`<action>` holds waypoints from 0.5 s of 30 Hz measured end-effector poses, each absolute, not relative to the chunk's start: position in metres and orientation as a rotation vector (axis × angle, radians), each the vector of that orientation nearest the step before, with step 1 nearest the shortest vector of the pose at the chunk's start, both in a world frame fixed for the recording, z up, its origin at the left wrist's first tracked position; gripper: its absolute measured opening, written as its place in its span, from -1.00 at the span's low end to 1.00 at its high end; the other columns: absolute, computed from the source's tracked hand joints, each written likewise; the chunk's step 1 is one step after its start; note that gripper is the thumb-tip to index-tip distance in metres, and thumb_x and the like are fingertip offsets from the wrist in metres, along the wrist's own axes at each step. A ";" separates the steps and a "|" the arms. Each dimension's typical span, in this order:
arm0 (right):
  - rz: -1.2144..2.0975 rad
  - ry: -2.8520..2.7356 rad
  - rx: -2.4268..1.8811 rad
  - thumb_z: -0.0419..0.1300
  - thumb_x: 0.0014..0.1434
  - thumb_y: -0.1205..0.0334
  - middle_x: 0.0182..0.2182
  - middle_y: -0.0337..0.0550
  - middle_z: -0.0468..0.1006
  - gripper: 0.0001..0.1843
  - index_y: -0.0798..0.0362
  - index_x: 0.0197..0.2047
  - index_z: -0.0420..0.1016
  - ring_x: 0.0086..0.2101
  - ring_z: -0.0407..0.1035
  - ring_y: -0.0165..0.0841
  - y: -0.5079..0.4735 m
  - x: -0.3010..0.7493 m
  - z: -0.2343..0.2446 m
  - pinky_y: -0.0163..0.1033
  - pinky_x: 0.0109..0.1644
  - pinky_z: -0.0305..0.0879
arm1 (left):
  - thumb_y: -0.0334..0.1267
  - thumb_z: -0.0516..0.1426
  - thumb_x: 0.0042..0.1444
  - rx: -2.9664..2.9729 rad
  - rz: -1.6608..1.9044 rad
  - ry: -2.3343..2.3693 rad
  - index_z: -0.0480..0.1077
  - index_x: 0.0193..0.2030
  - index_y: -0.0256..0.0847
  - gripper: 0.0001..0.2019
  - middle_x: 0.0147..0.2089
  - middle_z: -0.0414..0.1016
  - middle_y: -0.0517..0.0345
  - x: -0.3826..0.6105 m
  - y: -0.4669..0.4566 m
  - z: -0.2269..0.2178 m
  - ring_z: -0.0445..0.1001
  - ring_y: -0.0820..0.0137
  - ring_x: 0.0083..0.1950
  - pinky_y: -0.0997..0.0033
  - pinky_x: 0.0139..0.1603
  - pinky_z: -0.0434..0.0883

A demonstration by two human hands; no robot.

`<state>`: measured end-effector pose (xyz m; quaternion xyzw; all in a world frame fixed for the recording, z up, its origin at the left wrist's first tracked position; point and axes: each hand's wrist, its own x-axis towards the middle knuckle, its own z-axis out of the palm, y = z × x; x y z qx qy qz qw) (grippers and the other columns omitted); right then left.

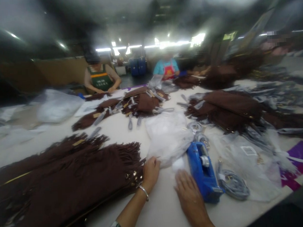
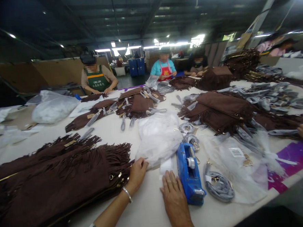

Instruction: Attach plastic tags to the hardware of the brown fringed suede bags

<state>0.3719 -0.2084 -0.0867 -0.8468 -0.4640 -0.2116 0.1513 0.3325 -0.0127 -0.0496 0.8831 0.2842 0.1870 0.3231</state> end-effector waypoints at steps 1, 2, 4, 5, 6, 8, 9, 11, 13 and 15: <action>-0.608 -1.357 -2.452 -0.01 0.32 0.25 0.24 0.18 0.30 -0.59 0.21 0.17 0.37 0.25 0.10 0.02 -0.211 0.368 -0.084 0.16 0.24 0.10 | -0.31 -0.03 0.23 2.324 0.490 0.732 0.33 -0.41 -0.18 -0.79 -0.39 0.46 0.14 0.331 -0.014 -0.049 0.41 0.35 -0.34 0.45 -0.36 0.21; -0.598 -1.384 -2.470 0.01 0.32 0.21 0.26 0.19 0.25 -0.56 0.21 0.20 0.34 0.27 0.06 0.04 -0.213 0.365 -0.082 0.17 0.24 0.09 | -0.32 -0.03 0.23 2.332 0.492 0.717 0.34 -0.39 -0.19 -0.80 -0.36 0.47 0.11 0.329 -0.016 -0.049 0.43 0.34 -0.31 0.43 -0.32 0.24; -0.582 -1.438 -2.489 0.03 0.31 0.18 0.27 0.21 0.23 -0.52 0.21 0.23 0.29 0.28 0.04 0.06 -0.218 0.359 -0.081 0.20 0.24 0.09 | -0.36 -0.02 0.22 2.349 0.507 0.684 0.37 -0.28 -0.20 -0.85 -0.27 0.48 0.07 0.323 -0.022 -0.048 0.45 0.30 -0.22 0.39 -0.22 0.30; -0.581 -1.461 -2.491 0.04 0.31 0.18 0.26 0.21 0.25 -0.52 0.21 0.24 0.28 0.27 0.05 0.06 -0.221 0.356 -0.083 0.20 0.23 0.10 | -0.38 -0.01 0.21 2.359 0.516 0.667 0.37 -0.22 -0.20 -0.85 -0.22 0.49 0.05 0.319 -0.025 -0.048 0.45 0.28 -0.16 0.35 -0.15 0.32; -0.590 -1.481 -2.487 0.05 0.31 0.19 0.24 0.21 0.28 -0.52 0.21 0.24 0.27 0.26 0.08 0.05 -0.225 0.354 -0.085 0.19 0.22 0.11 | -0.39 -0.01 0.21 2.369 0.527 0.650 0.37 -0.15 -0.20 -0.83 -0.17 0.48 0.03 0.315 -0.029 -0.048 0.44 0.26 -0.11 0.31 -0.08 0.33; -0.625 -1.514 -2.467 0.06 0.30 0.22 0.21 0.20 0.33 -0.55 0.19 0.22 0.30 0.24 0.12 0.05 -0.233 0.347 -0.091 0.19 0.20 0.13 | -0.42 -0.01 0.19 2.392 0.545 0.618 0.36 -0.06 -0.21 -0.78 -0.10 0.47 0.01 0.309 -0.036 -0.048 0.42 0.22 -0.02 0.21 0.04 0.33; -0.647 -1.536 -2.452 0.06 0.30 0.24 0.21 0.18 0.35 -0.57 0.17 0.20 0.32 0.24 0.13 0.06 -0.237 0.344 -0.094 0.19 0.19 0.14 | -0.44 0.00 0.18 2.404 0.552 0.602 0.35 -0.04 -0.22 -0.76 -0.08 0.46 0.00 0.306 -0.038 -0.049 0.40 0.21 0.01 0.18 0.08 0.33; -0.680 -1.585 -2.428 0.07 0.29 0.25 0.20 0.15 0.37 -0.61 0.14 0.16 0.37 0.22 0.16 0.07 -0.247 0.338 -0.099 0.19 0.17 0.15 | -0.46 0.01 0.16 2.425 0.566 0.571 0.32 0.03 -0.23 -0.70 0.00 0.44 -0.02 0.300 -0.043 -0.049 0.37 0.19 0.09 0.13 0.16 0.31; -0.697 -1.617 -2.413 0.09 0.28 0.21 0.17 0.13 0.40 -0.63 0.13 0.12 0.41 0.19 0.21 0.06 -0.258 0.330 -0.101 0.16 0.16 0.16 | -0.48 0.00 0.16 2.441 0.582 0.556 0.26 0.13 -0.26 -0.62 0.12 0.38 -0.07 0.293 -0.047 -0.047 0.28 0.19 0.20 0.09 0.26 0.24; -0.721 -1.660 -2.365 0.11 0.27 0.13 0.12 0.13 0.46 -0.60 0.15 0.10 0.42 0.13 0.30 0.00 -0.270 0.322 -0.100 0.08 0.15 0.18 | -0.50 -0.04 0.19 2.457 0.608 0.547 0.17 0.23 -0.30 -0.56 0.24 0.27 -0.13 0.281 -0.053 -0.044 0.17 0.20 0.30 0.07 0.35 0.14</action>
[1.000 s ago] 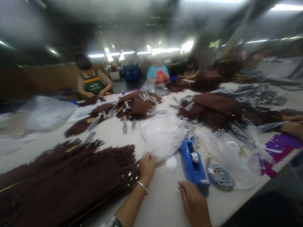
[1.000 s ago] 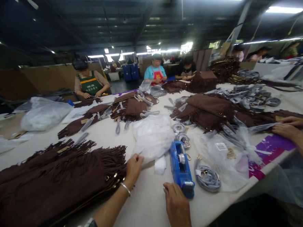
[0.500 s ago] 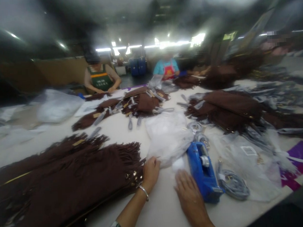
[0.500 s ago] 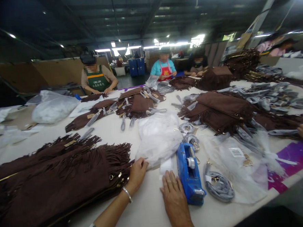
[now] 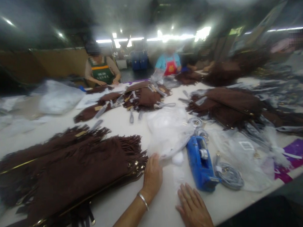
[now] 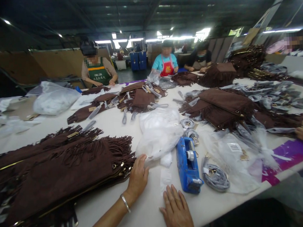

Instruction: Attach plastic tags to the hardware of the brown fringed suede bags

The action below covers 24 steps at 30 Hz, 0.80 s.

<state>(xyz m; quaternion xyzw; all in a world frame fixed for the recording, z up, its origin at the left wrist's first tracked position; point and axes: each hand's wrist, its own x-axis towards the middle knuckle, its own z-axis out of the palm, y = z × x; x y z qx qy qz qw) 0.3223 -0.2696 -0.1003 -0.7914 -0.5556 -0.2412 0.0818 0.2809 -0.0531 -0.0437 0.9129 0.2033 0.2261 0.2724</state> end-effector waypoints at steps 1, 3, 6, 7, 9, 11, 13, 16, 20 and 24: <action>-0.728 -1.697 -2.330 0.12 0.26 0.07 0.09 0.12 0.49 -0.56 0.16 0.11 0.42 0.10 0.34 -0.03 -0.275 0.318 -0.099 0.04 0.14 0.19 | -0.50 -0.06 0.20 2.474 0.619 0.521 0.14 0.26 -0.32 -0.54 0.28 0.23 -0.14 0.273 -0.058 -0.042 0.12 0.22 0.34 0.07 0.37 0.10; -0.740 -1.794 -2.254 0.14 0.22 -0.05 0.06 0.12 0.52 -0.46 0.18 0.12 0.42 0.04 0.39 -0.07 -0.287 0.308 -0.097 0.00 0.13 0.19 | -0.50 -0.10 0.22 2.536 0.582 0.365 0.09 0.30 -0.34 -0.52 0.32 0.18 -0.16 0.255 -0.070 -0.037 0.06 0.25 0.38 0.09 0.39 0.08; -0.753 -1.918 -2.161 0.15 0.18 -0.15 0.02 0.07 0.55 -0.39 0.16 0.10 0.44 0.01 0.42 -0.10 -0.304 0.295 -0.094 0.00 0.12 0.18 | -0.43 -0.07 0.24 2.600 0.341 -0.054 0.00 0.36 -0.31 -0.47 0.39 0.11 -0.09 0.225 -0.090 -0.031 -0.03 0.26 0.43 0.12 0.41 0.06; -0.754 -1.941 -2.134 0.15 0.18 -0.14 0.01 0.05 0.57 -0.40 0.15 0.09 0.45 0.00 0.42 -0.11 -0.309 0.291 -0.094 0.00 0.12 0.18 | -0.37 -0.04 0.26 2.598 0.247 -0.162 0.00 0.37 -0.27 -0.47 0.40 0.10 -0.05 0.215 -0.097 -0.029 -0.05 0.24 0.44 0.10 0.42 0.03; -0.737 -1.953 -2.094 0.18 0.19 -0.05 -0.01 -0.01 0.58 -0.49 0.12 0.08 0.45 0.00 0.42 -0.14 -0.318 0.283 -0.097 -0.01 0.13 0.20 | -0.22 -0.01 0.28 2.589 0.128 -0.256 0.02 0.37 -0.21 -0.47 0.40 0.12 0.01 0.197 -0.107 -0.027 -0.05 0.19 0.44 0.03 0.44 -0.04; -0.694 -1.907 -2.102 0.19 0.21 0.08 -0.01 -0.06 0.59 -0.58 0.08 0.09 0.44 0.01 0.42 -0.18 -0.325 0.274 -0.103 -0.03 0.15 0.22 | -0.10 0.00 0.28 2.596 0.081 -0.251 0.05 0.36 -0.20 -0.45 0.39 0.14 0.02 0.179 -0.113 -0.024 -0.05 0.15 0.44 -0.02 0.44 -0.09; -0.648 -1.830 -2.145 0.15 0.23 0.18 0.01 -0.06 0.57 -0.60 0.08 0.13 0.41 0.03 0.40 -0.18 -0.332 0.267 -0.109 -0.03 0.16 0.24 | -0.05 0.00 0.28 2.600 0.056 -0.246 0.05 0.36 -0.21 -0.43 0.39 0.15 0.00 0.162 -0.116 -0.021 -0.05 0.14 0.44 -0.02 0.45 -0.12; -0.598 -1.802 -2.158 0.04 0.26 0.28 0.04 -0.01 0.54 -0.61 0.10 0.14 0.40 0.04 0.39 -0.15 -0.337 0.258 -0.110 0.00 0.15 0.23 | 0.01 -0.01 0.27 2.584 0.027 -0.257 0.06 0.36 -0.21 -0.41 0.38 0.16 -0.01 0.140 -0.119 -0.018 -0.03 0.13 0.43 -0.01 0.45 -0.17; -0.485 -1.823 -2.004 0.04 0.27 0.33 -0.21 -0.14 0.64 -0.74 -0.02 -0.06 0.50 -0.19 0.50 -0.25 -0.329 0.247 -0.081 -0.13 -0.01 0.33 | -0.13 0.07 0.24 2.496 0.084 -0.184 0.17 0.29 -0.20 -0.50 0.33 0.26 -0.01 0.118 -0.126 -0.021 0.04 0.15 0.40 0.03 0.44 -0.19; 0.009 -1.504 -1.936 0.05 0.30 0.27 -0.38 -0.20 0.59 -0.81 -0.04 -0.24 0.49 -0.36 0.47 -0.33 -0.298 0.228 -0.029 -0.29 -0.22 0.37 | -0.29 0.20 0.11 2.098 0.225 0.164 0.45 -0.01 -0.15 -0.72 0.01 0.52 0.06 0.096 -0.126 -0.023 0.29 0.15 0.21 0.09 0.32 0.09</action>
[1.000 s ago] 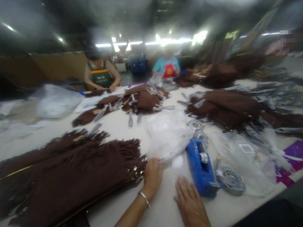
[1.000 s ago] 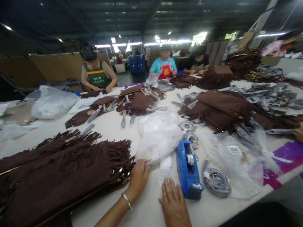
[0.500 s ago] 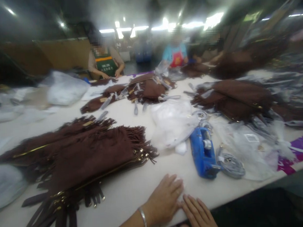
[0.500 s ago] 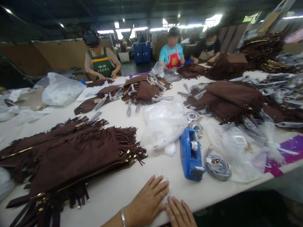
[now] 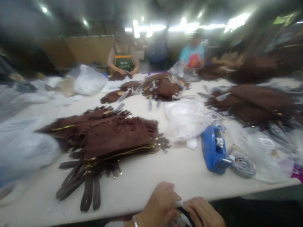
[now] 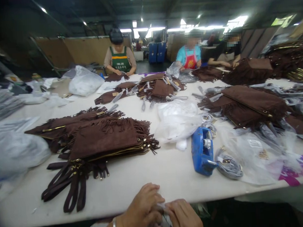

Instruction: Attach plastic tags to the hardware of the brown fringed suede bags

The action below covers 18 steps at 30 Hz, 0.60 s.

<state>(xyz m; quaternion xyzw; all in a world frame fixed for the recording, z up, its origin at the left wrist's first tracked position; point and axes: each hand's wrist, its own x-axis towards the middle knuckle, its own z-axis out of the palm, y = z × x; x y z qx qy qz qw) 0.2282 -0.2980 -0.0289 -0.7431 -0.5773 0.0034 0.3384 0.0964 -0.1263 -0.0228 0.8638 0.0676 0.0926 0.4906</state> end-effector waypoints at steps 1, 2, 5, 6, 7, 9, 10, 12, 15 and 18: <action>0.201 -1.377 -1.935 0.04 0.31 0.21 -0.41 -0.22 0.56 -0.80 -0.04 -0.29 0.48 -0.38 0.46 -0.34 -0.287 0.223 -0.017 -0.32 -0.27 0.36 | -0.29 0.23 0.07 1.909 0.241 0.298 0.48 -0.11 -0.16 -0.78 -0.09 0.55 0.07 0.090 -0.124 -0.021 0.38 0.17 0.09 0.15 0.19 0.24; 0.387 -1.257 -1.927 0.04 0.31 0.15 -0.44 -0.23 0.53 -0.76 -0.04 -0.34 0.45 -0.40 0.44 -0.35 -0.275 0.219 -0.008 -0.34 -0.31 0.35 | -0.29 0.26 0.02 1.703 0.248 0.415 0.50 -0.20 -0.20 -0.83 -0.19 0.55 0.09 0.082 -0.119 -0.019 0.43 0.21 -0.04 0.23 0.04 0.33; 0.717 -1.035 -1.861 0.10 0.24 -0.04 -0.54 -0.29 0.42 -0.66 -0.02 -0.46 0.38 -0.46 0.35 -0.37 -0.235 0.208 0.007 -0.35 -0.39 0.28 | -0.28 0.32 -0.11 1.218 0.257 0.599 0.47 -0.40 -0.29 -0.83 -0.39 0.50 0.15 0.057 -0.100 -0.010 0.39 0.38 -0.35 0.41 -0.29 0.31; 0.760 -1.011 -1.821 0.12 0.20 -0.09 -0.56 -0.31 0.38 -0.63 -0.01 -0.50 0.36 -0.48 0.31 -0.37 -0.220 0.204 0.008 -0.35 -0.40 0.25 | -0.28 0.35 -0.16 1.138 0.268 0.622 0.46 -0.44 -0.31 -0.81 -0.44 0.47 0.17 0.048 -0.093 -0.005 0.36 0.41 -0.40 0.43 -0.33 0.27; 0.792 -1.000 -1.780 0.15 0.16 -0.12 -0.59 -0.32 0.35 -0.60 0.00 -0.53 0.33 -0.50 0.27 -0.38 -0.205 0.200 0.008 -0.35 -0.42 0.22 | -0.27 0.35 -0.19 1.095 0.285 0.648 0.44 -0.47 -0.32 -0.79 -0.48 0.45 0.19 0.038 -0.086 0.000 0.33 0.43 -0.44 0.44 -0.36 0.24; 0.868 -0.993 -1.699 0.18 0.11 -0.15 -0.62 -0.33 0.30 -0.56 0.00 -0.58 0.28 -0.52 0.22 -0.39 -0.174 0.188 0.009 -0.34 -0.44 0.18 | -0.27 0.32 -0.15 1.145 0.350 0.723 0.43 -0.50 -0.30 -0.82 -0.52 0.41 0.21 0.018 -0.073 0.012 0.30 0.43 -0.46 0.44 -0.38 0.21; 0.928 -1.003 -1.654 0.18 0.10 -0.15 -0.61 -0.32 0.31 -0.56 0.00 -0.57 0.30 -0.52 0.22 -0.39 -0.160 0.180 0.009 -0.33 -0.43 0.18 | -0.27 0.28 -0.10 1.234 0.399 0.779 0.42 -0.51 -0.28 -0.85 -0.52 0.41 0.21 0.007 -0.067 0.018 0.31 0.42 -0.43 0.43 -0.36 0.20; 1.067 -1.031 -1.549 0.18 0.10 -0.14 -0.55 -0.29 0.37 -0.62 0.01 -0.49 0.39 -0.48 0.26 -0.37 -0.134 0.163 0.011 -0.32 -0.39 0.22 | -0.30 0.19 0.03 1.497 0.505 0.906 0.40 -0.51 -0.24 -0.87 -0.48 0.41 0.21 -0.016 -0.058 0.029 0.34 0.38 -0.36 0.40 -0.31 0.19; 1.219 -1.074 -1.411 0.18 0.12 -0.11 -0.49 -0.26 0.41 -0.65 0.02 -0.38 0.46 -0.44 0.29 -0.35 -0.105 0.134 0.014 -0.30 -0.37 0.24 | -0.27 0.07 0.17 1.861 0.608 1.033 0.35 -0.46 -0.20 -0.80 -0.41 0.39 0.17 -0.052 -0.049 0.036 0.34 0.33 -0.30 0.35 -0.27 0.15; 1.237 -1.136 -1.411 0.16 0.15 -0.08 -0.53 -0.29 0.38 -0.66 0.03 -0.44 0.41 -0.46 0.27 -0.37 -0.086 0.107 0.012 -0.31 -0.39 0.20 | -0.17 -0.01 0.25 1.898 0.625 1.099 0.32 -0.46 -0.20 -0.71 -0.40 0.37 0.13 -0.083 -0.044 0.029 0.32 0.31 -0.30 0.32 -0.27 0.15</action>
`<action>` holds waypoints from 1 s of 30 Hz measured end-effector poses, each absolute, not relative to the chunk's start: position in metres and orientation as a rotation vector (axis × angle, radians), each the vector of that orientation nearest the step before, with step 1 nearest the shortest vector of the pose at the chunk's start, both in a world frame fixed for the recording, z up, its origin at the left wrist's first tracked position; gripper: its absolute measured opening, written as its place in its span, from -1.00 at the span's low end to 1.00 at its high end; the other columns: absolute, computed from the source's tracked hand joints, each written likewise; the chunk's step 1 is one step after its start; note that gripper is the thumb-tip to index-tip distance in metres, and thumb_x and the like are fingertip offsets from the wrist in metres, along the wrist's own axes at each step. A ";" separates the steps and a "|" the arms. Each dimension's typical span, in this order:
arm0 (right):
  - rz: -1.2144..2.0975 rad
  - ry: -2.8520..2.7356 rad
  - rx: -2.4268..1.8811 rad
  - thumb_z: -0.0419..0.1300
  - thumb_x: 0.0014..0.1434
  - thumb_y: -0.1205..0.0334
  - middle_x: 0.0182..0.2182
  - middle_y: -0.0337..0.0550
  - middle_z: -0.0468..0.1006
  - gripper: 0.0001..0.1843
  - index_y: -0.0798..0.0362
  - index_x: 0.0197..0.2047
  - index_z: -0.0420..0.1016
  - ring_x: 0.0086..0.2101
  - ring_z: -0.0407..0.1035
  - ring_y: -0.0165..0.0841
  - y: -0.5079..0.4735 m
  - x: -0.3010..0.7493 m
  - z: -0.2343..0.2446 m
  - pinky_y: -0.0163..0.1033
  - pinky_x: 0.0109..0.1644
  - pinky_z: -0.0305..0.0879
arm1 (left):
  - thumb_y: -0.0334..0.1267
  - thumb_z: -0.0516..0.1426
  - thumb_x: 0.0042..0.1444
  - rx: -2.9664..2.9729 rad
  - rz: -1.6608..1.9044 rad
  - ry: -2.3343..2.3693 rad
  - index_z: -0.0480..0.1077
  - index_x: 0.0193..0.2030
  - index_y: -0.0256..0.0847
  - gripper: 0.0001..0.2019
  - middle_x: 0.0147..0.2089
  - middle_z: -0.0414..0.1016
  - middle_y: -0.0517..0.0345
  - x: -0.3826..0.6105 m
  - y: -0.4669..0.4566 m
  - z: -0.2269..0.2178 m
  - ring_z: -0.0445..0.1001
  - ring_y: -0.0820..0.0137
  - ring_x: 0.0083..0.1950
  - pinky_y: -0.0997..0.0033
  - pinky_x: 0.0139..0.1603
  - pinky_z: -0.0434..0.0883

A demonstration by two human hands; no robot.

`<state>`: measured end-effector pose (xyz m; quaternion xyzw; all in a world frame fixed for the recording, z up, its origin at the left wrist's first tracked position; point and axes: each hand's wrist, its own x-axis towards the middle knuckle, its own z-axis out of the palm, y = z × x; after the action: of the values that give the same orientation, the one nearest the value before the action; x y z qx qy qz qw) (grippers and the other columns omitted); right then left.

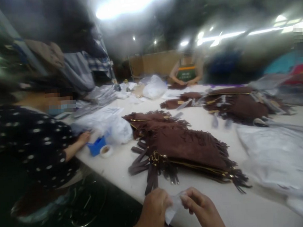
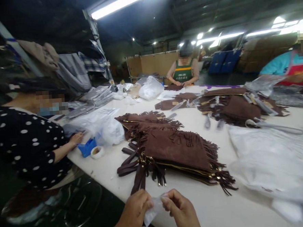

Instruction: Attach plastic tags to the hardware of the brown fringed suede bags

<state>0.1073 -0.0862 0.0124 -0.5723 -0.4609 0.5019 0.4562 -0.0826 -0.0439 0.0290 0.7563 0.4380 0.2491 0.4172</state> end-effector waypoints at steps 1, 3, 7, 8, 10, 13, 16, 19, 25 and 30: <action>1.222 -1.168 -1.434 0.16 0.16 -0.07 -0.53 -0.30 0.36 -0.66 0.03 -0.46 0.39 -0.46 0.26 -0.38 -0.081 0.100 0.012 -0.32 -0.38 0.19 | -0.11 0.00 0.25 1.781 0.625 1.094 0.32 -0.44 -0.21 -0.70 -0.40 0.37 0.13 -0.091 -0.042 0.025 0.33 0.31 -0.31 0.34 -0.28 0.16; 1.186 -1.246 -1.480 0.16 0.16 -0.06 -0.55 -0.32 0.34 -0.65 0.03 -0.48 0.34 -0.46 0.24 -0.39 -0.074 0.087 0.010 -0.33 -0.37 0.16 | 0.01 0.10 0.17 1.414 0.630 0.981 0.34 -0.36 -0.23 -0.69 -0.39 0.40 0.15 -0.104 -0.038 0.014 0.35 0.33 -0.32 0.37 -0.29 0.21; 1.160 -1.389 -1.502 0.15 0.17 -0.04 -0.55 -0.34 0.32 -0.65 0.03 -0.49 0.31 -0.47 0.22 -0.41 -0.062 0.070 0.005 -0.34 -0.38 0.14 | 0.05 0.38 -0.18 0.957 0.637 0.807 0.31 -0.37 -0.27 -0.52 -0.45 0.40 0.19 -0.116 -0.028 -0.011 0.31 0.46 -0.44 0.47 -0.38 0.21; 1.161 -1.430 -1.499 0.15 0.17 -0.03 -0.55 -0.34 0.32 -0.66 0.03 -0.49 0.31 -0.47 0.22 -0.41 -0.059 0.069 0.003 -0.35 -0.38 0.13 | 0.05 0.40 -0.24 0.945 0.626 0.827 0.28 -0.43 -0.26 -0.50 -0.50 0.36 0.23 -0.117 -0.025 -0.016 0.25 0.51 -0.49 0.49 -0.43 0.16; 1.191 -1.489 -1.491 0.16 0.16 -0.03 -0.56 -0.34 0.33 -0.67 0.03 -0.48 0.31 -0.49 0.23 -0.41 -0.054 0.069 -0.003 -0.35 -0.40 0.14 | 0.12 0.40 -0.31 0.960 0.606 0.873 0.23 -0.49 -0.23 -0.45 -0.55 0.31 0.27 -0.119 -0.021 -0.026 0.16 0.55 -0.54 0.50 -0.49 0.07; 1.197 -1.384 -1.545 0.12 0.17 -0.09 -0.57 -0.32 0.38 -0.65 0.01 -0.45 0.34 -0.51 0.27 -0.39 -0.045 0.078 -0.011 -0.35 -0.43 0.20 | 0.27 0.32 -0.27 1.063 0.627 0.945 0.24 -0.50 -0.23 -0.41 -0.57 0.28 0.27 -0.124 -0.016 -0.033 0.14 0.53 -0.53 0.47 -0.49 0.01; 0.991 -1.205 -1.674 0.09 0.16 -0.17 -0.41 -0.22 0.53 -0.60 -0.01 -0.22 0.46 -0.41 0.39 -0.32 -0.032 0.089 -0.012 -0.32 -0.40 0.31 | 0.33 0.21 -0.14 1.175 0.687 0.995 0.30 -0.48 -0.25 -0.42 -0.55 0.30 0.25 -0.132 -0.012 -0.034 0.17 0.49 -0.50 0.45 -0.46 0.03; 0.797 -1.142 -1.769 0.11 0.11 -0.22 -0.12 -0.12 0.59 -0.48 -0.04 -0.03 0.49 -0.21 0.47 -0.22 -0.016 0.087 -0.004 -0.26 -0.22 0.38 | 0.32 0.13 -0.02 1.209 0.695 0.990 0.37 -0.42 -0.28 -0.43 -0.47 0.45 0.13 -0.138 -0.008 -0.033 0.29 0.44 -0.47 0.45 -0.43 0.12; 0.430 -1.150 -1.969 0.07 0.12 -0.32 -0.36 -0.17 0.61 -0.43 -0.04 -0.04 0.43 -0.39 0.49 -0.21 0.006 0.050 0.012 -0.22 -0.33 0.30 | 0.23 0.02 0.14 1.370 0.654 1.112 0.47 -0.34 -0.29 -0.45 -0.42 0.51 0.09 -0.147 -0.002 -0.017 0.36 0.39 -0.44 0.45 -0.41 0.17; 0.320 -1.244 -2.129 0.06 0.19 -0.22 -0.43 -0.20 0.59 -0.60 -0.08 -0.17 0.41 -0.41 0.48 -0.16 0.018 0.046 0.027 -0.20 -0.37 0.17 | 0.09 0.02 0.21 1.470 0.723 1.191 0.47 -0.36 -0.28 -0.55 -0.43 0.46 0.14 -0.152 -0.001 0.005 0.38 0.34 -0.36 0.45 -0.34 0.21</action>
<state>0.0457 0.0183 0.0267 -0.8106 -0.4738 0.1219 0.3218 -0.1524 -0.0013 0.0045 0.6159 0.4986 0.3026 0.5296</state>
